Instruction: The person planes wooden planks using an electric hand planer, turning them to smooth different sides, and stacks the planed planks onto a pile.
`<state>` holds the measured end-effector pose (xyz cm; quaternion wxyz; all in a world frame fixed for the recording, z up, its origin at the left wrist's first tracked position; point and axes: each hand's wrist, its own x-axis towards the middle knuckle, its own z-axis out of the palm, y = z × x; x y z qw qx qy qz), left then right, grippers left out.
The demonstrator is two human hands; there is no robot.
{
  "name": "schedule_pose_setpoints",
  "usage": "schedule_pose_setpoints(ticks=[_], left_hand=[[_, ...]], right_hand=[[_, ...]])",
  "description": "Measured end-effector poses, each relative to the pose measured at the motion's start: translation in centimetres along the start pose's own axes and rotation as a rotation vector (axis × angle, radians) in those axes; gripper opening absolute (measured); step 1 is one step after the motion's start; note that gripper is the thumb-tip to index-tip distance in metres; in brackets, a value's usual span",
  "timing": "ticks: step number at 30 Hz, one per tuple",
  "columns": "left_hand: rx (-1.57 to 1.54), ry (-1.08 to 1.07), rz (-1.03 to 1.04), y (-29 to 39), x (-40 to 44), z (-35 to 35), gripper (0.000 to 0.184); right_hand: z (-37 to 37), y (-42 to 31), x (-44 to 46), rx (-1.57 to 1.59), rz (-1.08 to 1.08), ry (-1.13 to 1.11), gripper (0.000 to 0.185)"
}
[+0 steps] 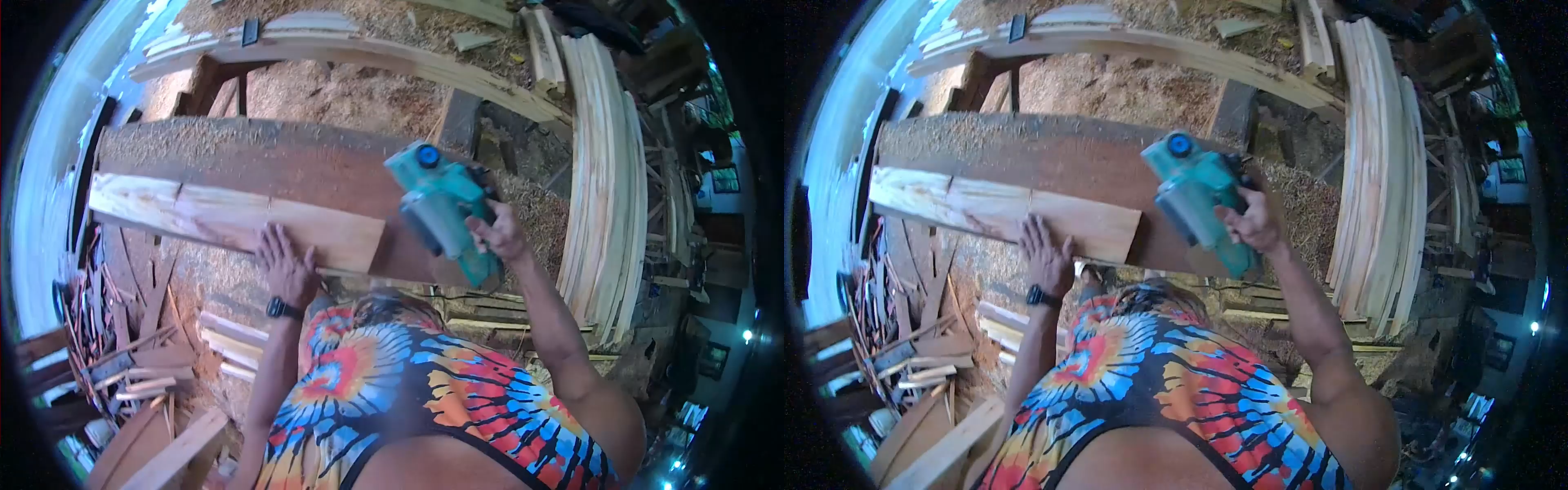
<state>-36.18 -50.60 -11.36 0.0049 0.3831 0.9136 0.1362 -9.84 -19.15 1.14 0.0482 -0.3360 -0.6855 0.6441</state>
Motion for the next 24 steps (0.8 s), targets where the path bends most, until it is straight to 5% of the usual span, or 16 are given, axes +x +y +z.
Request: schedule_pose_setpoints(ticks=[7,11,12,14,20,21,22,24], left_hand=[[-0.131,-0.224,0.268,7.1,-2.0,0.0,0.083],[-0.403,-0.383,0.796,8.4,-3.6,-0.1,0.055],[-0.504,-0.475,0.950,8.2,-3.7,-0.2,0.045],[-0.546,-0.603,0.654,7.3,-4.6,-1.3,0.033],[-0.821,-0.362,0.016,-2.4,-5.8,-1.2,0.027],[-0.824,-0.374,-0.072,-6.2,-6.6,0.9,0.030],[-1.082,-0.430,-0.297,-5.5,-5.9,-4.1,0.034],[-1.325,-0.328,-0.468,-9.7,-6.7,-3.0,0.039]], right_hand=[[-4.0,2.9,-0.5,0.135,-0.021,-0.006,0.056],[-4.3,3.2,-0.8,-0.088,0.031,0.107,0.058],[-2.7,1.3,-1.1,-0.372,-0.146,0.347,0.060],[2.3,-2.6,-1.4,-0.937,-0.506,0.818,0.065],[17.4,-0.2,2.9,-0.762,-0.666,0.129,0.101],[20.1,1.3,4.0,-0.982,-0.559,0.120,0.118],[20.7,-0.1,5.3,-0.972,-0.342,-0.152,0.132],[24.2,9.1,9.0,-0.970,-0.574,0.167,0.135]])
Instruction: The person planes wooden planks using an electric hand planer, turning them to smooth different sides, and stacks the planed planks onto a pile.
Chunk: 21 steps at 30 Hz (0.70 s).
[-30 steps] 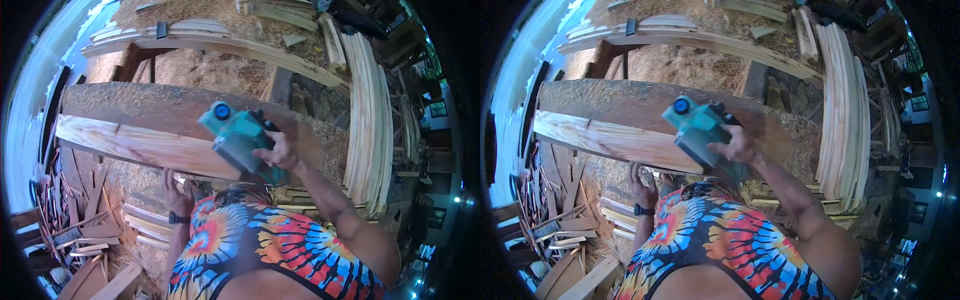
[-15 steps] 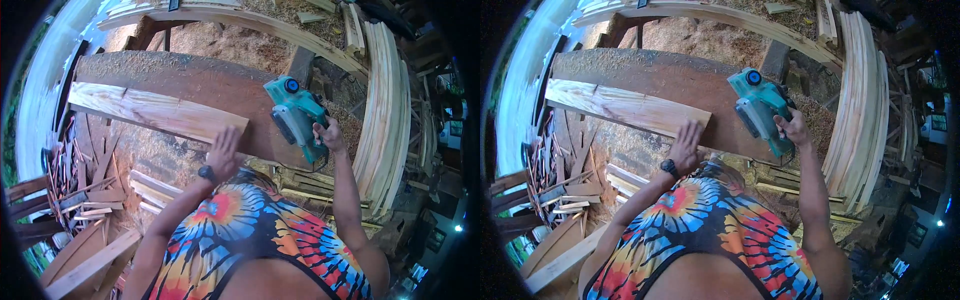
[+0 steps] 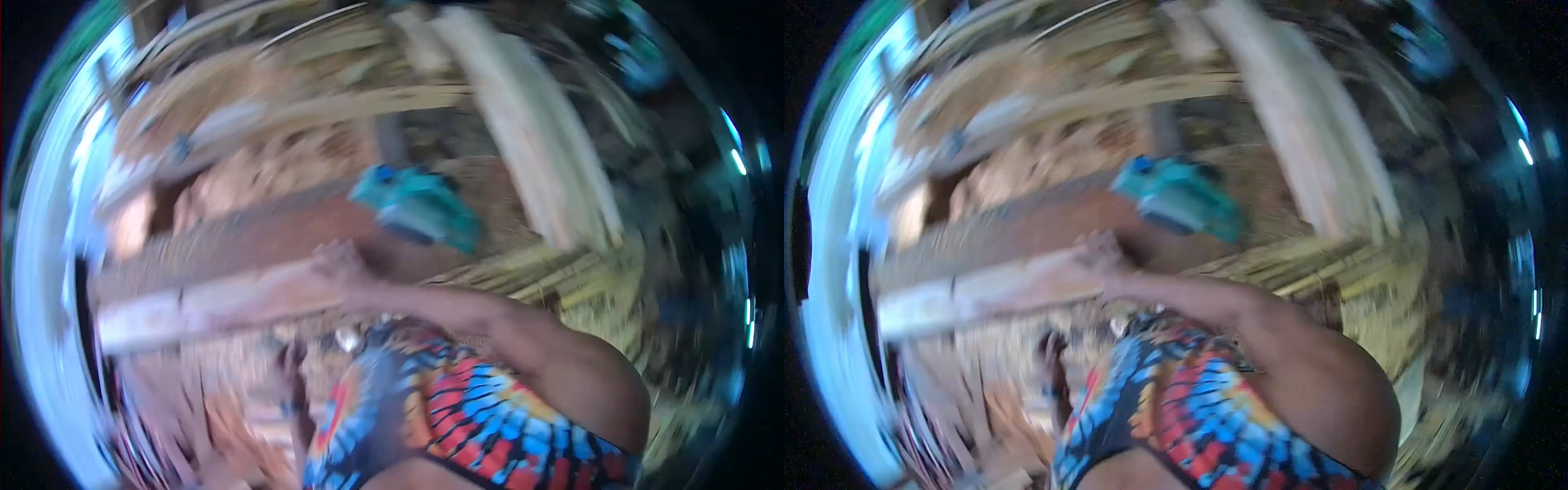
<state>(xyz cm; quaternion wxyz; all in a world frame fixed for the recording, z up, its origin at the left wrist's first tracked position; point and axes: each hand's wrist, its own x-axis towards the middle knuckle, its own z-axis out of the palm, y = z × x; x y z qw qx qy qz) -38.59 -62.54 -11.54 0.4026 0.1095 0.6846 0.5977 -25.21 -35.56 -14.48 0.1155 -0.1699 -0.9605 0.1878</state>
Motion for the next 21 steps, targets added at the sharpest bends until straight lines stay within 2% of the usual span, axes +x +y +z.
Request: schedule_pose_setpoints(ticks=[1,2,3,4,5,7,8,9,11,12,13,15,17,19,21], left_hand=[[-0.074,0.043,0.039,-0.5,0.2,-2.2,0.039],[-0.102,0.079,-0.068,-2.6,2.3,-5.7,0.043],[-0.147,0.008,-0.027,-3.6,3.0,-8.5,0.052],[-0.200,0.067,-0.003,-5.0,3.8,-11.0,0.055],[-0.256,0.133,0.016,-5.1,5.6,-12.3,0.059],[-0.551,0.237,0.085,-1.2,6.2,-12.4,0.061],[-0.741,0.351,0.017,1.9,6.5,-11.7,0.063],[-1.017,0.357,-0.164,3.3,8.4,-13.8,0.065],[-0.970,0.390,-0.088,5.1,9.9,-13.4,0.066],[-0.909,0.374,-0.046,5.6,10.5,-12.4,0.066],[-0.869,0.353,-0.014,5.8,10.8,-11.4,0.067],[-0.817,0.263,0.039,6.5,11.3,-8.8,0.068],[-0.788,0.155,0.074,7.6,12.2,-5.4,0.068],[-0.787,-0.049,0.105,9.0,12.9,-1.0,0.069],[-0.820,-0.347,0.078,10.9,13.0,4.9,0.070]], right_hand=[[0.6,-0.5,-0.1,-0.067,0.033,-0.049,0.135],[3.3,0.2,0.0,-0.071,0.023,0.018,0.133],[5.5,1.3,-0.6,-0.064,-0.012,0.073,0.132],[4.8,0.4,-1.6,-0.055,0.029,-0.013,0.129],[3.0,-1.1,-1.8,-0.036,0.066,-0.100,0.126],[-2.5,-3.9,-3.3,-0.072,0.094,-0.206,0.122],[-5.3,-5.1,-4.5,-0.085,0.100,-0.264,0.119],[-8.2,-6.1,-5.6,-0.087,0.108,-0.276,0.116],[-13.1,-6.7,-8.2,-0.087,0.124,-0.289,0.110],[-14.3,-6.2,-9.8,-0.054,0.102,-0.212,0.113],[-15.4,-5.6,-11.5,-0.020,0.076,-0.134,0.117],[-20.3,-6.5,-13.7,-0.092,0.143,-0.122,0.114],[-21.7,-5.8,-17.3,-0.152,0.223,0.029,0.111],[-24.3,-5.6,-20.7,-0.220,0.402,-0.006,0.104],[-24.4,-5.0,-24.6,-0.216,0.630,0.000,0.098]])
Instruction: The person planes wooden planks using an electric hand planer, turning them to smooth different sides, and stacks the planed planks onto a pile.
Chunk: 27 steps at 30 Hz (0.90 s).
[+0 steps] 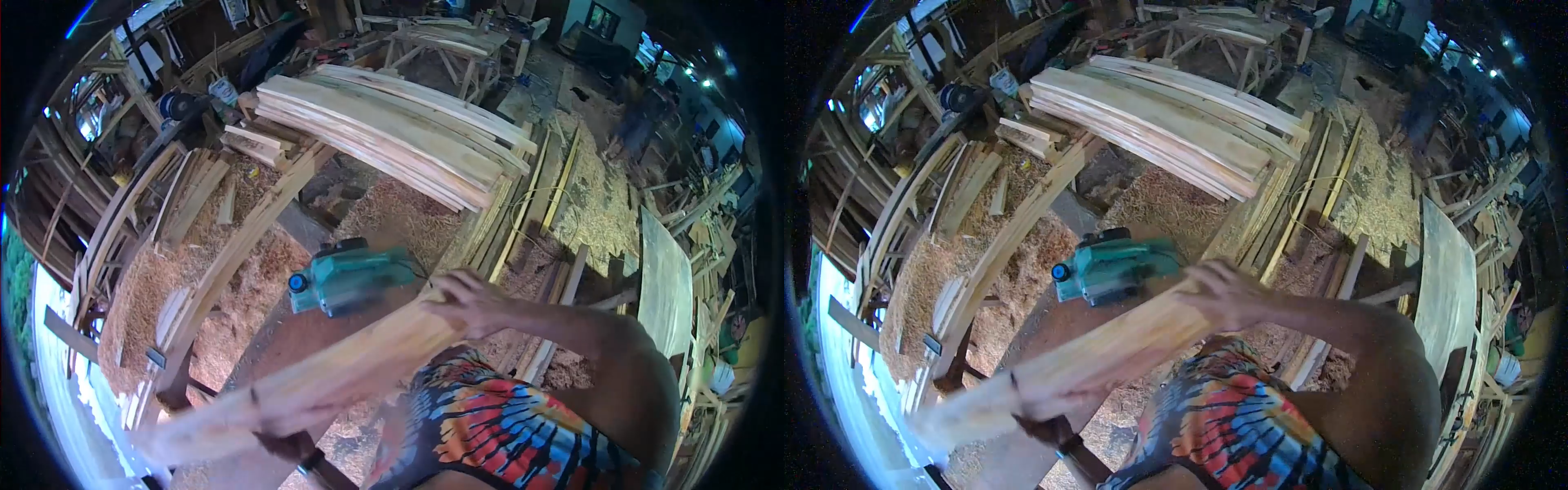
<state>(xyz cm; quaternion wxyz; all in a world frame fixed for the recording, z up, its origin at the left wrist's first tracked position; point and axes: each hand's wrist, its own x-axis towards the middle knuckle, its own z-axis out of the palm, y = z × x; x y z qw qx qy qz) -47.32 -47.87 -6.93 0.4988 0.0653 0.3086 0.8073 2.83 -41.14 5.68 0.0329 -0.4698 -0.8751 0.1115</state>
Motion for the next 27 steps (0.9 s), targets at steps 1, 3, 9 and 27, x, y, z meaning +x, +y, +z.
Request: schedule_pose_setpoints(ticks=[1,3,9,27], left_hand=[[-0.058,-0.202,-0.137,-1.7,0.7,4.2,0.070],[-0.107,-0.438,-0.341,-5.6,1.6,12.6,0.063],[0.171,-0.518,-0.764,-23.2,-0.8,28.3,0.032],[0.187,-0.482,-1.454,-47.8,-4.3,34.6,0.030]], right_hand=[[-0.3,1.1,-1.7,0.012,0.072,0.011,0.095],[-0.9,2.2,-5.1,-0.002,0.204,0.108,0.087],[2.8,4.7,-13.0,-0.035,0.510,0.532,0.065],[-0.5,17.1,-18.9,0.107,0.673,0.378,0.094]])
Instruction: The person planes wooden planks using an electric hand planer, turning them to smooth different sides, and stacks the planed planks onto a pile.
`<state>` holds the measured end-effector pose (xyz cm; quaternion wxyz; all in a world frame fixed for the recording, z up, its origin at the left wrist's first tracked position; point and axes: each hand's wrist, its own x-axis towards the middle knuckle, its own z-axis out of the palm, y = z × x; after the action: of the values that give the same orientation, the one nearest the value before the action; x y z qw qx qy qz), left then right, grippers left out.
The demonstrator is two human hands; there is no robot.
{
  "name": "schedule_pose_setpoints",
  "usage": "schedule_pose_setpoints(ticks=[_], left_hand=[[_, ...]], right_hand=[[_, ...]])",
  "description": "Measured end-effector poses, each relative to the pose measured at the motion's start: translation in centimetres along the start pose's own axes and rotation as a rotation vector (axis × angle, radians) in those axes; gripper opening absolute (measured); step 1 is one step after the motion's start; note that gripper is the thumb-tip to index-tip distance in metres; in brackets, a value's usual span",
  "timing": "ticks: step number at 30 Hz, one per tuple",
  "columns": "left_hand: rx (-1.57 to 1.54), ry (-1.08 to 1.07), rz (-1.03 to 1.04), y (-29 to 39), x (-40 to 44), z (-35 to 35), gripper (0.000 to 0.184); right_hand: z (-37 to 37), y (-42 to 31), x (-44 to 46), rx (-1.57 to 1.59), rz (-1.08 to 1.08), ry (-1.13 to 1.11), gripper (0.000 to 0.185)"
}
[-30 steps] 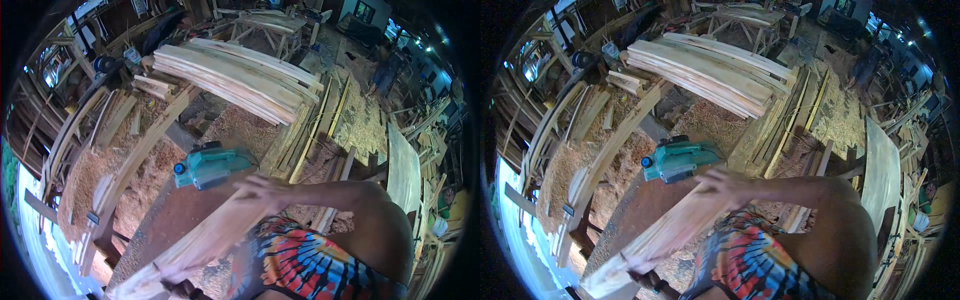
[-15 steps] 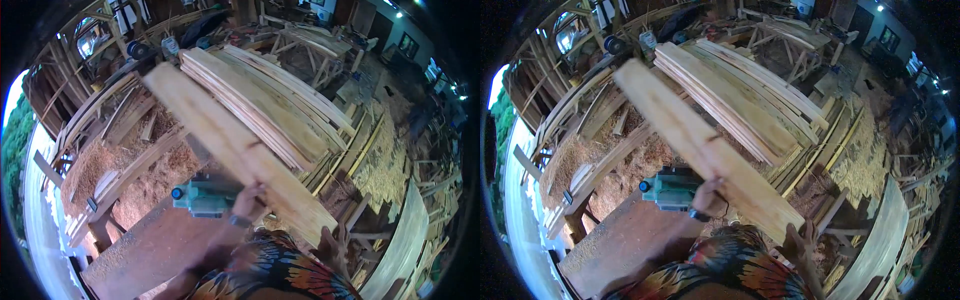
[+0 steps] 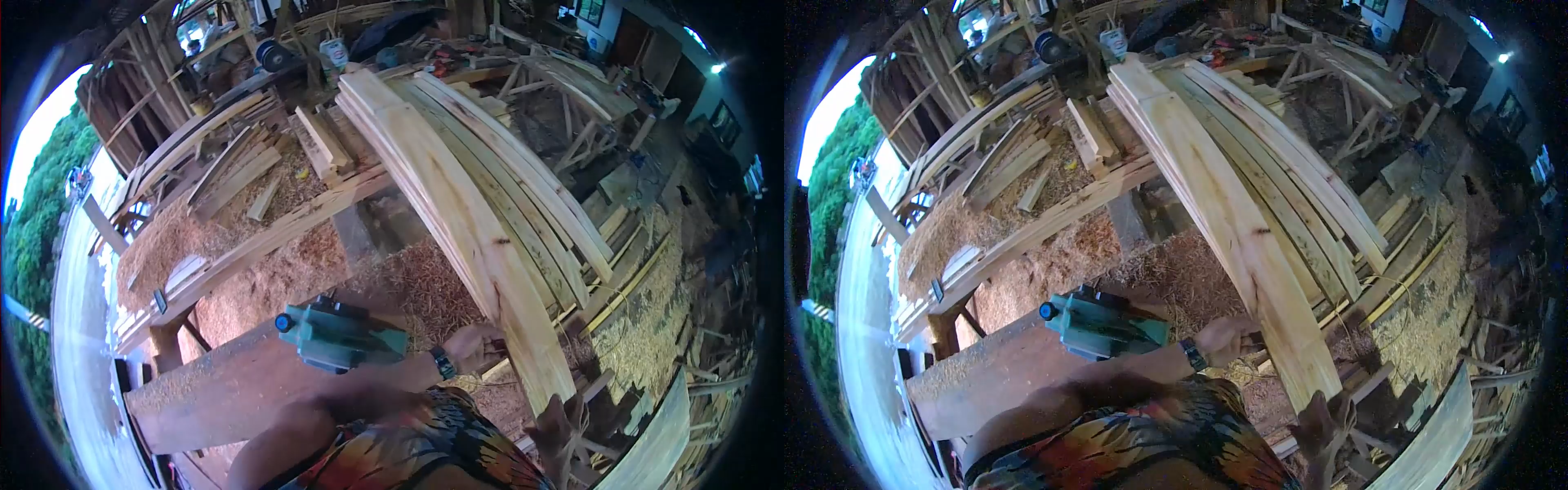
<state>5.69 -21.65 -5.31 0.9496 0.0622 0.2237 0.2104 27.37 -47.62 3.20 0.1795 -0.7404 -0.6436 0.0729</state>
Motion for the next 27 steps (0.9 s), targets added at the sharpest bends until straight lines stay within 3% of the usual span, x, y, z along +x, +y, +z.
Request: schedule_pose_setpoints(ticks=[2,5,6,9,10,13,16,19,23,25,27], left_hand=[[0.015,0.031,-0.050,1.7,-2.9,2.4,0.033],[0.169,-0.169,0.030,2.4,-4.4,0.2,0.033],[0.241,-0.078,0.050,3.1,-5.3,0.9,0.033],[0.731,-0.024,0.515,5.2,-9.7,3.2,0.028],[0.164,-0.081,0.332,6.2,-9.8,1.4,0.027],[0.391,0.071,0.636,8.8,-16.2,7.6,0.032],[0.812,0.015,0.997,9.7,-22.1,12.0,0.040],[1.060,-0.102,1.307,9.2,-26.4,16.3,0.040],[1.204,-0.286,1.647,8.0,-27.9,21.1,0.044],[1.214,-0.261,1.786,7.4,-27.9,22.3,0.047],[1.204,-0.162,1.863,7.2,-28.1,22.6,0.052]], right_hand=[[-0.1,-0.1,4.4,0.022,-0.002,-0.062,0.096],[-0.5,-3.0,12.1,0.110,0.076,-0.132,0.099],[-0.3,-3.8,14.2,0.094,0.057,-0.115,0.099],[1.8,-5.0,19.9,0.018,-0.053,-0.039,0.099],[3.0,-5.0,21.7,0.026,-0.096,-0.016,0.099],[2.0,-10.4,28.4,0.119,-0.412,0.226,0.091],[3.3,-17.0,35.4,0.405,-0.639,0.075,0.074],[11.1,-23.2,43.2,0.511,-0.828,-0.126,0.064],[17.0,-33.1,51.9,0.193,-0.710,-0.547,0.077],[23.1,-36.0,56.5,0.187,-0.780,-0.324,0.081],[24.6,-39.3,59.8,0.294,-0.670,-0.419,0.086]])
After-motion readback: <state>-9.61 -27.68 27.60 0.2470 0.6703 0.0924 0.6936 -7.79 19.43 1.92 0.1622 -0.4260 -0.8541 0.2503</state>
